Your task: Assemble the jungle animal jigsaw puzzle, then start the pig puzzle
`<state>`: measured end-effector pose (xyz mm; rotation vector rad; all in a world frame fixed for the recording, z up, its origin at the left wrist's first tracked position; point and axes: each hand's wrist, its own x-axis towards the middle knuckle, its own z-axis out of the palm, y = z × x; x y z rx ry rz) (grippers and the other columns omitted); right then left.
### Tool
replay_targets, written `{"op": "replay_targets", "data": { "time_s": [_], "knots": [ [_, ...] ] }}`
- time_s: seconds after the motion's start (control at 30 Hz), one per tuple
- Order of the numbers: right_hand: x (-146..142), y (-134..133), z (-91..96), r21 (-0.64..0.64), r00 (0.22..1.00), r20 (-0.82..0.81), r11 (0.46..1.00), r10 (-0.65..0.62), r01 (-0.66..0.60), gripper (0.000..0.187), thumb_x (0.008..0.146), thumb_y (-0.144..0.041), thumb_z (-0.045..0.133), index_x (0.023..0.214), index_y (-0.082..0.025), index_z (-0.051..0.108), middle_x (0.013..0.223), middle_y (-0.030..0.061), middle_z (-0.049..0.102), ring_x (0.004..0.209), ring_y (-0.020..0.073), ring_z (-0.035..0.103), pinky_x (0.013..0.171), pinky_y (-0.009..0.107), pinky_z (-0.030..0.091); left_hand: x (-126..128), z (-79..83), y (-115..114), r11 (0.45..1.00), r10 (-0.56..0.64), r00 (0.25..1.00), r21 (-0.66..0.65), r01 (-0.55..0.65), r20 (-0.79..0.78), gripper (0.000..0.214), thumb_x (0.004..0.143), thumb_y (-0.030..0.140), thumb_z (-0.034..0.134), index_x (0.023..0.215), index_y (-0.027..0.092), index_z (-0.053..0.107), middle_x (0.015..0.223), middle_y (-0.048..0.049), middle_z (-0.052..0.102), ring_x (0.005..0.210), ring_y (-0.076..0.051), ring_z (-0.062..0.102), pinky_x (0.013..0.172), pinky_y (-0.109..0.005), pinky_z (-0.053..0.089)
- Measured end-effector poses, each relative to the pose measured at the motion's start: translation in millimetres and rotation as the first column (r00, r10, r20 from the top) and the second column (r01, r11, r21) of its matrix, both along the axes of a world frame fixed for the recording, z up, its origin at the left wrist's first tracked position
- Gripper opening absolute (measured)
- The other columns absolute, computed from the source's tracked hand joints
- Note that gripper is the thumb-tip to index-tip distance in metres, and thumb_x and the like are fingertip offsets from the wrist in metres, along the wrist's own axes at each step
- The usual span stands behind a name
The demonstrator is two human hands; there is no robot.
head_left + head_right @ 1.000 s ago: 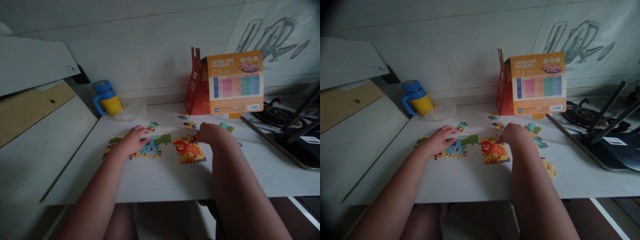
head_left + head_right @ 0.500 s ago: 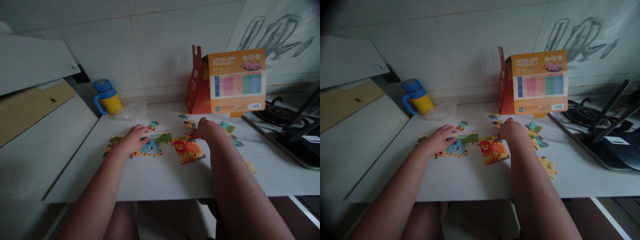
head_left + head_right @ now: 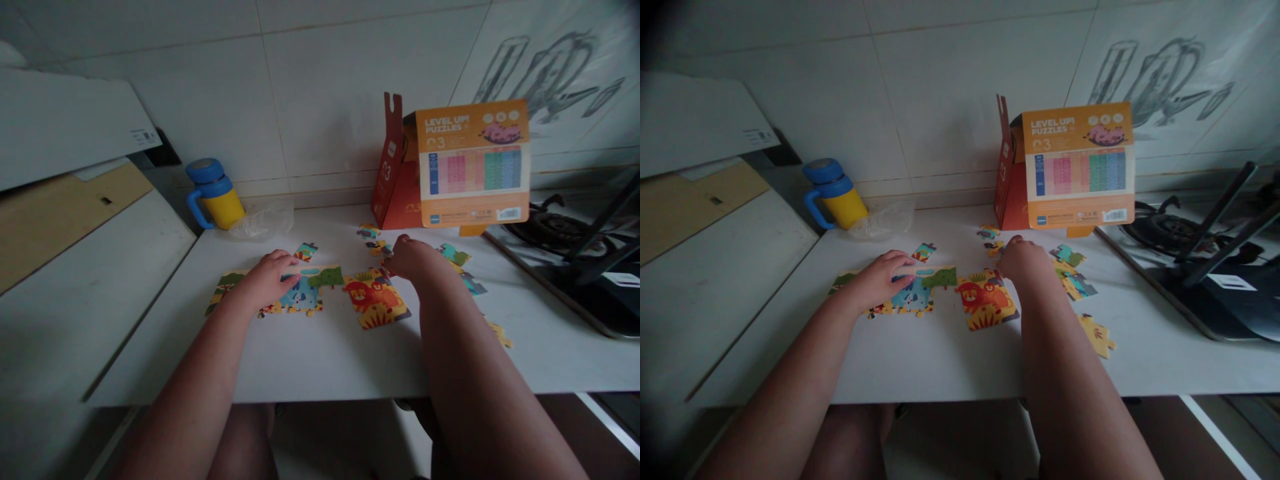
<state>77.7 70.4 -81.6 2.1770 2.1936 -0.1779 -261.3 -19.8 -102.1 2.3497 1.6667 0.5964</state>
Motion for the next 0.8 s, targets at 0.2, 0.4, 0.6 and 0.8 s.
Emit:
{"op": "replay_targets", "data": {
  "time_s": [0.2,0.4,0.6,0.8],
  "knots": [
    [0,0,2.3,-0.005,1.000,0.010,1.000,0.015,-0.015,0.072,0.084,-0.045,0.075,0.139,-0.002,0.055,0.127,0.0318,0.069,0.118,0.0409,0.070,0.092,0.045,0.054,1,0.8,-1,1.000,0.007,1.000,-0.005,-0.007,-0.013,0.026,0.098,0.034,0.065,0.122,0.024,0.071,0.130,-0.0101,0.066,0.124,-0.026,0.064,0.116,-0.043,0.048],
    [-6,-2,7.7,-0.019,1.000,0.000,1.000,0.007,-0.007,0.072,0.084,-0.037,0.077,0.140,0.000,0.052,0.126,0.0332,0.069,0.119,0.0396,0.070,0.092,0.043,0.054,1,2.4,-1,1.000,0.003,1.000,-0.008,-0.003,-0.023,0.028,0.099,0.034,0.063,0.123,0.022,0.071,0.131,-0.0115,0.066,0.125,-0.026,0.064,0.116,-0.042,0.048],
    [-7,-3,14.4,0.104,0.996,-0.093,0.995,0.005,0.005,0.064,0.083,-0.029,0.079,0.139,-0.008,0.055,0.118,0.0251,0.074,0.110,0.0346,0.072,0.086,0.038,0.053,1,2.6,0,1.000,0.001,1.000,-0.018,-0.001,-0.017,0.028,0.098,0.034,0.064,0.123,0.024,0.071,0.131,-0.0105,0.066,0.125,-0.027,0.064,0.116,-0.043,0.049],
    [-23,-7,28.3,0.287,0.851,-0.490,0.957,0.188,-0.046,0.023,0.095,-0.032,0.069,0.114,-0.020,0.071,0.093,0.0082,0.077,0.084,0.0215,0.072,0.072,0.029,0.049,2,2.4,0,1.000,0.005,1.000,0.009,-0.005,-0.004,0.025,0.097,0.032,0.066,0.120,0.022,0.072,0.127,-0.0112,0.067,0.121,-0.027,0.066,0.113,-0.044,0.051]
  ]
}}
